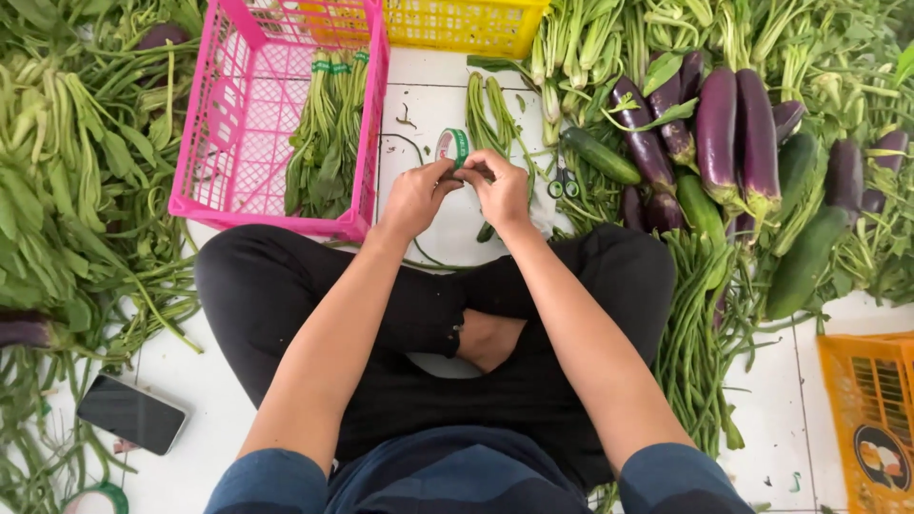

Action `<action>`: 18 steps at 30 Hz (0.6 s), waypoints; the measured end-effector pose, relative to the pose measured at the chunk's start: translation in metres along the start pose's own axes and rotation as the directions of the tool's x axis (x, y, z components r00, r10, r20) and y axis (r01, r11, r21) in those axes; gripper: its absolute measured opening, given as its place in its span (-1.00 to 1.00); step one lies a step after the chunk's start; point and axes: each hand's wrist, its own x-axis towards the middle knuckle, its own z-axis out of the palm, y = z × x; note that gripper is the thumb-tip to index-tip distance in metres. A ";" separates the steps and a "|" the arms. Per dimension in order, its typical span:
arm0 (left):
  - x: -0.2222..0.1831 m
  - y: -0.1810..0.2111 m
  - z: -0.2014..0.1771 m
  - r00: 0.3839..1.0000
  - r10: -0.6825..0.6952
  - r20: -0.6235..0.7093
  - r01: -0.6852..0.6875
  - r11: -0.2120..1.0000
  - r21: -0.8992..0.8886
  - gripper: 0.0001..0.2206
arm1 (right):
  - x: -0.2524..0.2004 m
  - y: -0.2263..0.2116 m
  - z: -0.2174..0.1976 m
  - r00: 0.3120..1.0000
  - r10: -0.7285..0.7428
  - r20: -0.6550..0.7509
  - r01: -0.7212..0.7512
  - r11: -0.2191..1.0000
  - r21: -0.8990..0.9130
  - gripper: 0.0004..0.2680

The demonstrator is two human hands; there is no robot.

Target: Bunching water spinach by gathering stalks, aligning them, and securing them with plastic ties.

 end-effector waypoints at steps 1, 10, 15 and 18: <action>-0.003 0.001 0.000 1.000 0.004 -0.002 -0.004 1.000 0.002 -0.85 | -0.003 -0.007 0.000 1.000 -0.004 -0.003 0.004 1.000 0.000 -0.87; -0.013 0.011 0.010 0.973 0.188 -0.132 -0.164 0.971 0.172 -0.83 | -0.013 -0.035 -0.012 0.996 -0.075 -0.044 0.075 0.997 -0.013 -0.81; -0.013 0.011 0.011 0.949 0.241 -0.203 -0.205 0.962 0.183 -0.87 | -0.016 -0.039 -0.011 0.992 -0.080 -0.096 0.075 0.995 -0.058 -0.87; -0.010 0.020 0.007 0.930 0.269 -0.251 -0.236 0.960 0.152 -0.87 | -0.013 -0.043 -0.014 0.982 -0.154 -0.110 0.148 0.987 -0.056 -0.83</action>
